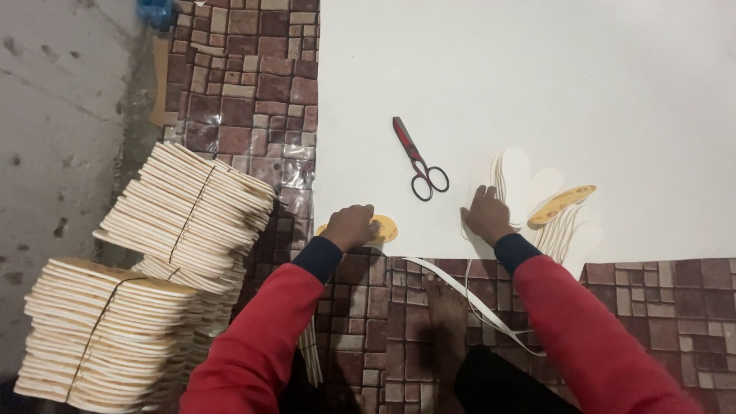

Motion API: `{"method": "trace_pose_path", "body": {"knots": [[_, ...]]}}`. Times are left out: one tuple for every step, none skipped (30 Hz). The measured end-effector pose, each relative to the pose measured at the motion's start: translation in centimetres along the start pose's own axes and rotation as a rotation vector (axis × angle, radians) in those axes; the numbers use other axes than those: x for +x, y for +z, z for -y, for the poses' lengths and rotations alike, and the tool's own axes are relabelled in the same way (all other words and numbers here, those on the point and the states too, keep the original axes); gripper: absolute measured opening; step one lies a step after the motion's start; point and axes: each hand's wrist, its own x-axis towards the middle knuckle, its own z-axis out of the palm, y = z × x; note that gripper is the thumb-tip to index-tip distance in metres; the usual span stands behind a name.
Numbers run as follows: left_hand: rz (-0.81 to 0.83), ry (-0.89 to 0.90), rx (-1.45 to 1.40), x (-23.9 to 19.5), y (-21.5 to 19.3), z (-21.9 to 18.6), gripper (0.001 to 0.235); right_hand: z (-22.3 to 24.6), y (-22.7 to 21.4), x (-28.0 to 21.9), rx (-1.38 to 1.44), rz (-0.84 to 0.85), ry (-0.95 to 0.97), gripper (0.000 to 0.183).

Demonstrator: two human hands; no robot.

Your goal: The person uses scissors to cut a strip from a large white sheet of material. They then place several yellow shoe insoles onto the white sheet and arrange them in a vertical row.

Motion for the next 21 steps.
{"method": "trace_pose_path", "body": {"knots": [[0.000, 0.001, 0.000, 0.2, 0.1, 0.3, 0.040, -0.2, 0.7, 0.7, 0.000, 0.000, 0.001, 0.080], [0.006, -0.003, 0.002, 0.4, 0.3, 0.5, 0.041, -0.5, 1.4, 1.2, 0.052, -0.009, 0.014, 0.081], [0.012, -0.007, 0.005, 0.7, 0.5, 0.6, 0.042, -0.7, 2.1, 1.8, 0.104, -0.017, 0.026, 0.082], [0.012, -0.007, 0.006, 0.7, 0.5, 0.7, 0.042, -0.5, 1.1, 1.4, 0.106, -0.017, 0.026, 0.082], [0.012, -0.014, 0.004, 0.7, 0.5, 0.8, 0.042, -0.4, 0.0, 0.9, 0.236, 0.004, 0.073, 0.087], [0.011, -0.022, 0.002, 0.8, 0.6, 0.9, 0.042, -0.1, -1.0, 0.5, 0.366, 0.026, 0.119, 0.092], [0.011, -0.023, 0.004, 0.8, 0.2, 1.0, 0.042, 0.2, -3.0, -0.6, 0.368, 0.027, 0.119, 0.092], [0.014, -0.037, -0.020, 0.7, 0.0, 1.0, 0.043, 0.5, -5.0, -1.8, 0.467, -0.032, 0.165, 0.080], [0.016, -0.051, -0.044, 0.7, -0.2, 1.1, 0.044, 0.8, -7.0, -3.0, 0.566, -0.090, 0.212, 0.069], [0.013, -0.050, -0.043, 0.7, -0.3, 1.1, 0.044, 0.1, -6.4, -2.4, 0.567, -0.093, 0.212, 0.069], [0.000, -0.059, -0.059, 0.8, -0.4, 1.2, 0.043, -0.6, -5.9, -1.7, 0.654, -0.170, 0.190, 0.060], [-0.012, -0.070, -0.074, 0.7, -0.5, 1.4, 0.042, -1.2, -5.3, -1.1, 0.742, -0.245, 0.165, 0.052], [-0.014, -0.070, -0.073, 0.6, -1.0, 1.2, 0.042, -0.2, -5.8, -1.2, 0.743, -0.246, 0.164, 0.052], [-0.036, -0.079, -0.115, 0.4, -1.5, 1.0, 0.044, 0.7, -6.3, -1.3, 0.765, -0.277, 0.051, 0.049], [-0.057, -0.088, -0.156, 0.3, -1.9, 0.8, 0.046, 1.6, -6.8, -1.4, 0.786, -0.307, -0.062, 0.047], [-0.056, -0.087, -0.159, 0.7, -1.8, 1.2, 0.046, 2.6, -7.7, -2.2, 0.783, -0.305, -0.060, 0.047], [-0.102, -0.075, -0.256, 1.2, -1.6, 1.6, 0.053, 3.5, -8.6, -2.9, 0.784, -0.294, -0.148, 0.046], [-0.150, -0.066, -0.349, 1.6, -1.6, 2.3, 0.061, 4.8, -9.5, -3.5, 0.788, -0.283, -0.239, 0.046], [-0.150, -0.068, -0.347, 1.2, -2.2, 2.3, 0.061, 5.4, -9.9, -3.3, 0.790, -0.282, -0.240, 0.046], [-0.180, -0.058, -0.467, 0.8, -2.8, 2.2, 0.069, 5.9, -10.3, -3.2, 0.853, -0.267, -0.324, 0.046], [-0.211, -0.047, -0.587, 0.5, -3.4, 2.0, 0.077, 6.3, -10.6, -3.1, 0.915, -0.252, -0.409, 0.047]]}}
